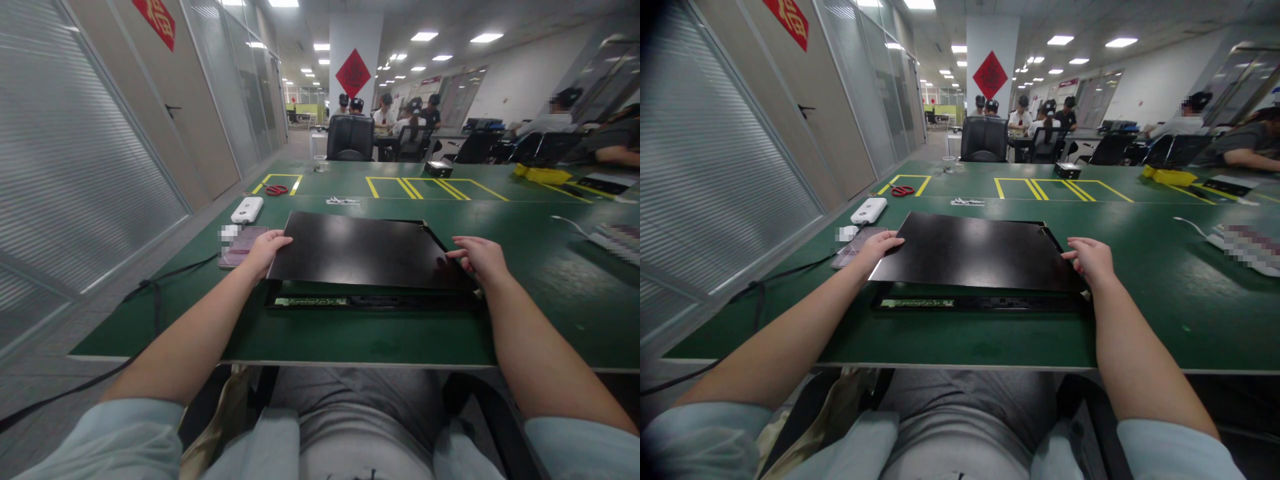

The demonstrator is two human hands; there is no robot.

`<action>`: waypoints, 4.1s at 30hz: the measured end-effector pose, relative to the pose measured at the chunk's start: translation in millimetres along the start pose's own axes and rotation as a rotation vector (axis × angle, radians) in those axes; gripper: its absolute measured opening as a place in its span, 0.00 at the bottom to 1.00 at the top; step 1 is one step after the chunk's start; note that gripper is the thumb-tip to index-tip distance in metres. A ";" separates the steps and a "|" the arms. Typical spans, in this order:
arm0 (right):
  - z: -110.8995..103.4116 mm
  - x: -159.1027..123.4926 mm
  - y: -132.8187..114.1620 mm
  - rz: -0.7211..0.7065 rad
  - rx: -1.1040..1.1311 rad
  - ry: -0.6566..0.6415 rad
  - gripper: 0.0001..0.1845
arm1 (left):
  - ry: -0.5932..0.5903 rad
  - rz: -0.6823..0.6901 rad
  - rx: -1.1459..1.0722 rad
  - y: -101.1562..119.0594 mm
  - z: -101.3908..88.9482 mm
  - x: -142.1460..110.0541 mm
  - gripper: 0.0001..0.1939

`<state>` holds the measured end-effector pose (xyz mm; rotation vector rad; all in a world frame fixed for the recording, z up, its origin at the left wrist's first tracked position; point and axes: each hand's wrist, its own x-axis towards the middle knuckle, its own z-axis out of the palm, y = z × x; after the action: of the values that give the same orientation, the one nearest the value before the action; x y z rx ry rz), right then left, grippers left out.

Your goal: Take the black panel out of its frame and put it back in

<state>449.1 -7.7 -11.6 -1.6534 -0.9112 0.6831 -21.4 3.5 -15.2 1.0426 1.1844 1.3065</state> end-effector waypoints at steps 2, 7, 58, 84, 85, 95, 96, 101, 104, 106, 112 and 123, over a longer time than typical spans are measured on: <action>-0.1 1.3 1.3 -0.007 -0.023 0.014 0.11 | -0.009 0.017 -0.010 -1.9 1.0 -0.9 0.17; 0.4 4.8 6.1 -0.024 -0.110 0.034 0.14 | -0.021 -0.015 0.006 -3.0 2.4 -1.7 0.19; 0.6 -8.9 -10.5 -0.164 -0.673 -0.024 0.18 | -0.005 -0.100 -0.008 1.9 13.7 -8.0 0.11; 0.1 -3.1 -4.3 -0.136 -0.636 -0.057 0.18 | 0.021 -0.051 0.049 1.4 16.0 -6.6 0.10; 0.0 -2.8 -4.1 -0.139 -0.637 -0.055 0.18 | 0.022 -0.047 0.054 1.2 15.6 -6.3 0.10; 0.6 -6.9 -7.5 -0.150 -0.630 -0.038 0.16 | -0.003 -0.029 0.071 -1.2 13.4 -6.2 0.12; 0.6 -7.3 -8.0 -0.149 -0.632 -0.042 0.16 | -0.006 -0.029 0.070 -1.3 13.3 -6.4 0.12; 0.8 -7.6 -9.3 -0.129 -0.639 -0.042 0.15 | -0.004 -0.035 0.061 -0.3 13.9 -7.9 0.12; 0.6 -6.7 -8.2 -0.124 -0.634 -0.036 0.15 | 0.003 -0.047 0.036 -0.4 13.7 -7.3 0.16; 0.6 -5.6 -7.0 -0.126 -0.630 -0.035 0.15 | 0.017 -0.048 0.024 -2.1 12.4 -5.3 0.20; 0.6 -1.9 -4.5 -0.116 -0.635 -0.043 0.17 | 0.049 -0.033 0.063 -9.7 5.9 3.1 0.23; -0.1 -0.9 -2.3 -0.113 -0.601 -0.035 0.15 | 0.086 0.034 0.095 -12.6 0.5 7.0 0.32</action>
<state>448.2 -8.2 -9.4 -2.0935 -1.3108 0.3756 -19.7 10.1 -27.9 1.0883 1.3088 1.3442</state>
